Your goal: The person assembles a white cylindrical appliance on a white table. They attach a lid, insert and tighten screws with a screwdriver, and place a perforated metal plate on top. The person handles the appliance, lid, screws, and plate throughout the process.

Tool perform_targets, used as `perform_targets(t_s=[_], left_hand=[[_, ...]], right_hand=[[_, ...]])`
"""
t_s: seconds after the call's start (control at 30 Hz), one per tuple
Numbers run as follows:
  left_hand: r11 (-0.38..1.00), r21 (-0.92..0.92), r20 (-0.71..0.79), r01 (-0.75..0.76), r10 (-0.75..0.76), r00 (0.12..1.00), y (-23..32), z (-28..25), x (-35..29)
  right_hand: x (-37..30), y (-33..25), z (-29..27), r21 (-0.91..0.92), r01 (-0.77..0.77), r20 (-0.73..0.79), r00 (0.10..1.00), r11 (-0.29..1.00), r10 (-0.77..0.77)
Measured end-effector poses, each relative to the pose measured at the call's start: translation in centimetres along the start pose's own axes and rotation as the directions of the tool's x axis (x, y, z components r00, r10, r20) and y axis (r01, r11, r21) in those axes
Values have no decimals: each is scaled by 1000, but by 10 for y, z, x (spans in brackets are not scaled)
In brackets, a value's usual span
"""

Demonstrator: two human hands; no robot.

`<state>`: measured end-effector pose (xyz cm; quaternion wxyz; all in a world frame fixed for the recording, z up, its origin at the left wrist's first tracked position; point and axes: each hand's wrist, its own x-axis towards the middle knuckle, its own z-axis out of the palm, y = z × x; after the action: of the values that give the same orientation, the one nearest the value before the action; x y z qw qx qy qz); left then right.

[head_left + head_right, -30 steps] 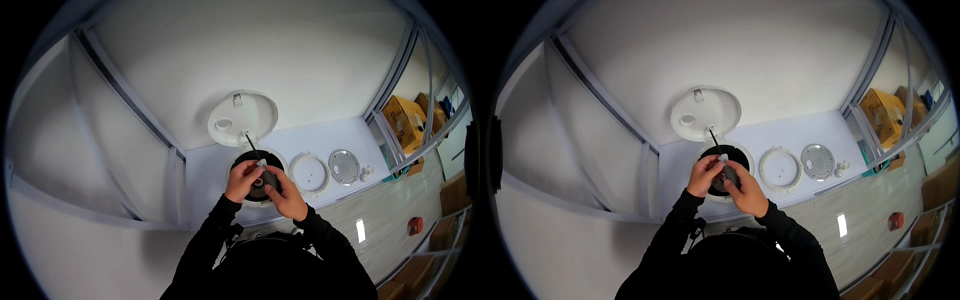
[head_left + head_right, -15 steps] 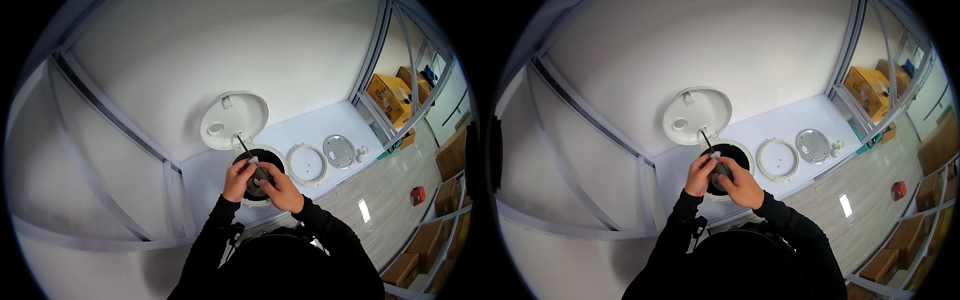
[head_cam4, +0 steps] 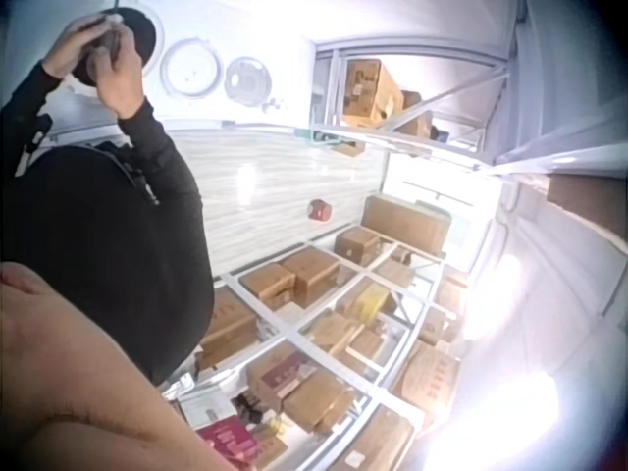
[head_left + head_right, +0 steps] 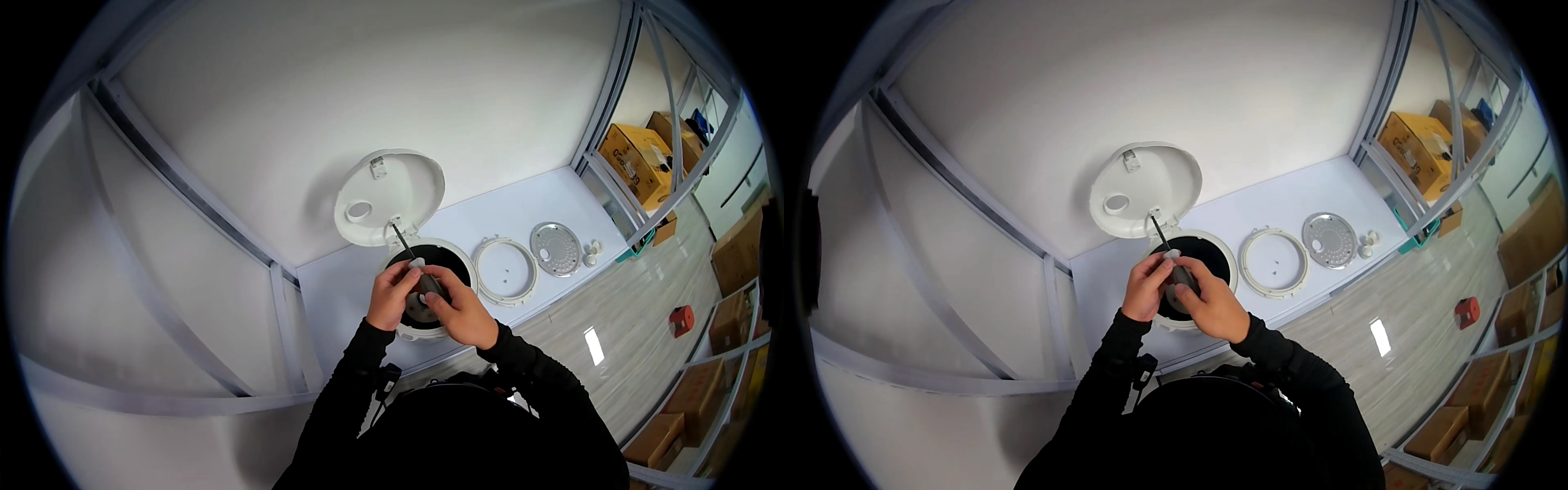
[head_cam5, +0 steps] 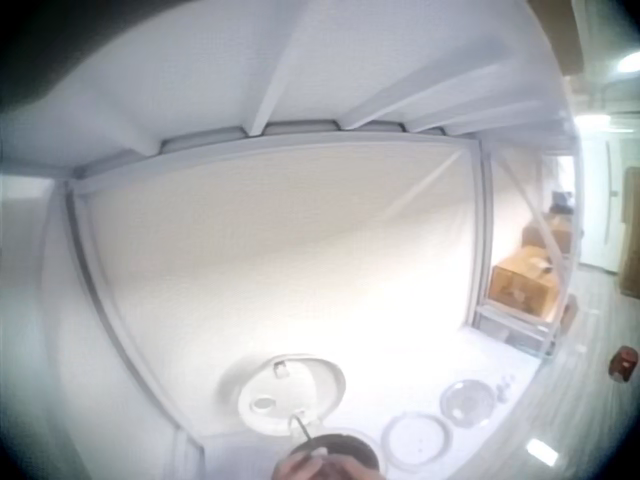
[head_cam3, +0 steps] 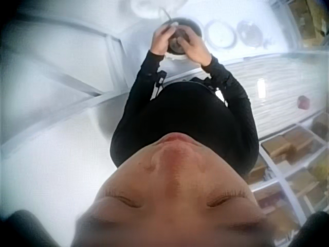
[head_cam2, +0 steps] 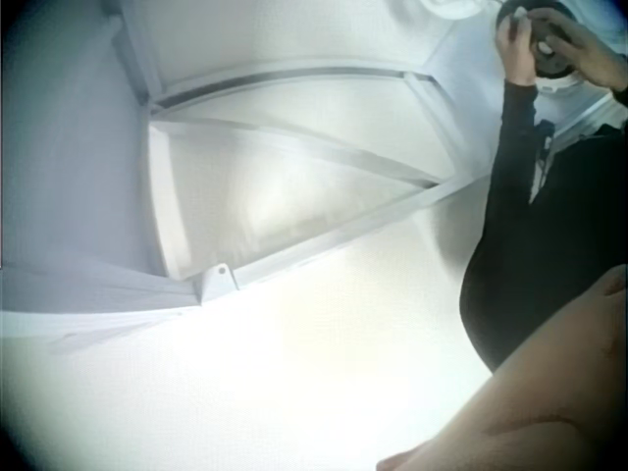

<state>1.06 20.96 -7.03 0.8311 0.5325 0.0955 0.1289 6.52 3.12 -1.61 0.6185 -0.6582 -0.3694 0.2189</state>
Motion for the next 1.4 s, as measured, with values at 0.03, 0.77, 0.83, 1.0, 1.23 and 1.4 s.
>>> perform_targets(t_s=[0.03,0.77,0.83,1.0,1.23,1.4], left_hand=[[1000,-8,-9,-2,2,1000,1,1,-1],[998,-39,-45,-43,41,998,-3,2,3],[998,-48,-31,-38,36,999,-4,-1,3],[962,-270,67,43,-25,997,14,12,-3],[979,-197,69,44,-31,997,-1,1,5],[991,-126,-17,33,-35,999,-6,-1,10]], right_hand=[[-1,-1,0,1,-9,-2,1000,1000,9],[5,-5,1,27,-67,8,998,997,66],[5,-10,1,70,-138,34,990,988,136],[6,-1,0,459,-273,119,962,845,246],[4,15,4,34,10,-20,1000,999,-9],[-5,-12,8,-485,155,-96,969,861,-228]])
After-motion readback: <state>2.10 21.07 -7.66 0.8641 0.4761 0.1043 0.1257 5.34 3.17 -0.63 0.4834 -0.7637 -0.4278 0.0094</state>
